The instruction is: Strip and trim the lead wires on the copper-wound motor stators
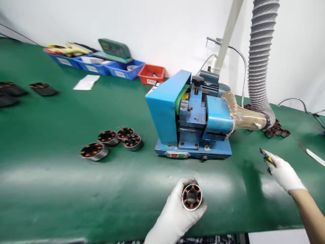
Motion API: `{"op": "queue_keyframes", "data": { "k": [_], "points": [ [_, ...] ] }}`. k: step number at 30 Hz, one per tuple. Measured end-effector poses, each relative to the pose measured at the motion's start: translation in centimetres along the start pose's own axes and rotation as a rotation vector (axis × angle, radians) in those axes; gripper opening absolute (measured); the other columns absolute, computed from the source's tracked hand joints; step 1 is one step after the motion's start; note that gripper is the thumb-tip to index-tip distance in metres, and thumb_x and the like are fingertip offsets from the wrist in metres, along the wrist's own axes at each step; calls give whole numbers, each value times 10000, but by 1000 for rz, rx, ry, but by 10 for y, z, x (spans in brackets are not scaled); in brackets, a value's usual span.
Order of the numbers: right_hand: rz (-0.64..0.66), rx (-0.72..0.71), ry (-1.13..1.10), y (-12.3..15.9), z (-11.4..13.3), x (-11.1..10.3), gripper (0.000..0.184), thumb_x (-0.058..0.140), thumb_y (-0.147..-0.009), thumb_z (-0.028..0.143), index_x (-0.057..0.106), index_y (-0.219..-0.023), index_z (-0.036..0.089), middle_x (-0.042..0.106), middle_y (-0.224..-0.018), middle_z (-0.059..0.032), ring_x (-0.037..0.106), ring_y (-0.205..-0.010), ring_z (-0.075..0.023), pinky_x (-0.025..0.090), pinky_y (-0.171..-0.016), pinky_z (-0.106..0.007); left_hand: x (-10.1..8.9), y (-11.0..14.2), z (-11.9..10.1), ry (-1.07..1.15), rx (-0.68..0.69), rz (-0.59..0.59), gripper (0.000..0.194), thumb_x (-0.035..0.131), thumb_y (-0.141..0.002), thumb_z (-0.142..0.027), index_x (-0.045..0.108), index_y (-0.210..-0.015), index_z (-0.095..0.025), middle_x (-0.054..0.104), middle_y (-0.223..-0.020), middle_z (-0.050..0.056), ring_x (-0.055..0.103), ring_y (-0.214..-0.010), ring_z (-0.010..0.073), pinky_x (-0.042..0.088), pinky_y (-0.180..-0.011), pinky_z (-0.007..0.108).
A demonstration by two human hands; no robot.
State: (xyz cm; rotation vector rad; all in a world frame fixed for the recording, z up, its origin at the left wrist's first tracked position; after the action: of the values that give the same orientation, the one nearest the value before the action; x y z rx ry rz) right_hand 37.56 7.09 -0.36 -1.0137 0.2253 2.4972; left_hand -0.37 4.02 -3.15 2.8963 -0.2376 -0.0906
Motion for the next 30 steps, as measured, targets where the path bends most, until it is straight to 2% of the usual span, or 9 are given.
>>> {"op": "queue_keyframes", "data": {
  "k": [5,9,11,14,16,19,24,28,30],
  "points": [
    [204,-279,545,37,-33,28,470,489,-742,305,637,-1179,217,546,-1066,-170,579,-873,-299,467,-750,-426,1,9,-1,356,-101,136,716,657,-561,-113,415,-1228,-215,642,-1054,86,639,-875,191,507,-742,302],
    [167,-302,774,58,-25,40,579,524,-761,519,591,-1226,180,535,-1114,-211,569,-936,-385,492,-704,-497,9,9,12,543,-168,239,669,782,-564,-250,507,-1172,-217,668,-904,63,650,-782,199,508,-667,298],
    [149,-356,662,78,7,50,528,556,-770,500,616,-1176,167,552,-1140,-203,561,-992,-379,482,-783,-514,16,8,17,603,-207,262,688,791,-571,-360,504,-1182,-224,651,-789,32,637,-670,176,501,-602,290],
    [295,-509,164,119,75,75,439,605,-800,384,573,-1218,256,538,-1260,-124,534,-1128,-284,459,-922,-408,25,13,10,702,-203,322,710,712,-633,-531,476,-1232,-231,645,-800,49,638,-684,179,505,-621,305],
    [435,-653,-156,143,120,92,538,728,-705,348,578,-1218,290,574,-1229,-100,564,-1101,-267,477,-912,-351,24,19,-1,736,-161,356,776,683,-594,-633,491,-1235,-239,648,-914,81,643,-775,211,510,-664,331],
    [451,-696,-531,156,162,109,427,736,-714,266,642,-1127,319,665,-1022,-61,635,-947,-221,509,-836,-313,17,27,-12,724,-146,353,804,707,-509,-669,563,-1175,-241,629,-1043,93,628,-868,243,508,-710,346],
    [394,-507,-796,147,175,120,50,739,-716,224,745,-733,271,679,-673,-21,636,-630,-152,516,-609,-237,13,28,7,639,-289,148,479,806,-541,-392,650,-964,-229,673,-919,47,619,-887,208,493,-776,302],
    [483,57,-1182,134,160,122,141,787,-653,297,692,-610,203,578,-528,21,454,-379,-45,349,-333,-124,29,23,22,730,-477,232,490,624,-656,-622,643,-849,-172,666,-670,55,646,-597,207,516,-603,358],
    [469,296,-1416,131,153,121,182,799,-636,354,687,-640,211,560,-545,42,380,-353,-4,266,-295,-79,32,21,23,799,-527,283,511,637,-630,-640,632,-851,-178,655,-623,38,630,-507,200,515,-566,369]
  ]
}}
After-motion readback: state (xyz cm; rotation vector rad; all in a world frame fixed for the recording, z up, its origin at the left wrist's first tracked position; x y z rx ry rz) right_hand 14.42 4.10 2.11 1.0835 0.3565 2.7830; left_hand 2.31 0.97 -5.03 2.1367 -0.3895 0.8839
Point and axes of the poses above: each hand's wrist, its own y-axis away from the middle knuckle, its own x-axis out of the palm, z = x × y, the point moved 3 cm from there along -y, towards the middle knuckle
